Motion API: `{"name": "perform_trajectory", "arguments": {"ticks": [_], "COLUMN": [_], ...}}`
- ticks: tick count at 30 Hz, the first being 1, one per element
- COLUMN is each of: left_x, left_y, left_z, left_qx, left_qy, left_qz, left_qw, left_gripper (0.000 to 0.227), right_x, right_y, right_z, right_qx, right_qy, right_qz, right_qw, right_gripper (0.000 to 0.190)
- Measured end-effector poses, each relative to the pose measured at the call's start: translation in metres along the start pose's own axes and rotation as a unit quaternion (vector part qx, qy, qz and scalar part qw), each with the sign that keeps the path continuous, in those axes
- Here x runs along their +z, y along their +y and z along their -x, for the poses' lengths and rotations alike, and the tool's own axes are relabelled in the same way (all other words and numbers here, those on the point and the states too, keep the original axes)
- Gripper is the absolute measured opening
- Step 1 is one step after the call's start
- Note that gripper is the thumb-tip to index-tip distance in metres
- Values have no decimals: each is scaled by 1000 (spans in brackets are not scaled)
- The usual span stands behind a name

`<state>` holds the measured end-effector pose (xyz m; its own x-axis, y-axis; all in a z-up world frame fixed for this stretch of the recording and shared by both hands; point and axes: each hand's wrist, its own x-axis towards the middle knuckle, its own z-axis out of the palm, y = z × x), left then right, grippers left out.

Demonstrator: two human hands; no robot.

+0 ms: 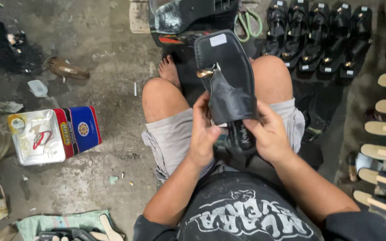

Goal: The person uses a heated tool to press and smooth the strap of a black high-heeled shoe. They repeatedly apply the tool to the strap's edge and sole attachment, then place the shoe on a press machine before continuing the process.

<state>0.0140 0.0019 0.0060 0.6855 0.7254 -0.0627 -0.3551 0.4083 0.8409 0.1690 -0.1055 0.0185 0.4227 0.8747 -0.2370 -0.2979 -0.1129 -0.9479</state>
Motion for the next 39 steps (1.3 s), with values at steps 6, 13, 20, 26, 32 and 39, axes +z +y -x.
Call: {"name": "perform_trajectory", "arguments": {"ticks": [6, 13, 20, 26, 32, 39], "left_x": [-35, -22, -20, -66, -84, -62], "left_y": [-13, 1, 0, 16, 40, 72], "left_z": [-17, -27, -23, -21, -22, -40], "left_qx": [-50, -81, -91, -144, -195, -169], "left_qy": [-17, 73, 100, -89, -137, -115], "left_qz": [149, 55, 37, 55, 65, -116], "left_qw": [987, 993, 990, 984, 969, 972], "left_gripper": [73, 14, 16, 52, 65, 49], "right_x": [5, 13, 17, 20, 13, 6], "right_y": [25, 50, 58, 37, 27, 34], "right_z": [13, 25, 28, 31, 37, 50], "right_qx": [-16, -1, 31, 15, 55, 48], "right_qy": [-17, -29, -29, -34, -27, -66], "right_qz": [-28, 64, -6, 124, 168, 189], "right_qw": [999, 998, 999, 992, 984, 979], "right_gripper": [41, 36, 24, 24, 21, 26]}}
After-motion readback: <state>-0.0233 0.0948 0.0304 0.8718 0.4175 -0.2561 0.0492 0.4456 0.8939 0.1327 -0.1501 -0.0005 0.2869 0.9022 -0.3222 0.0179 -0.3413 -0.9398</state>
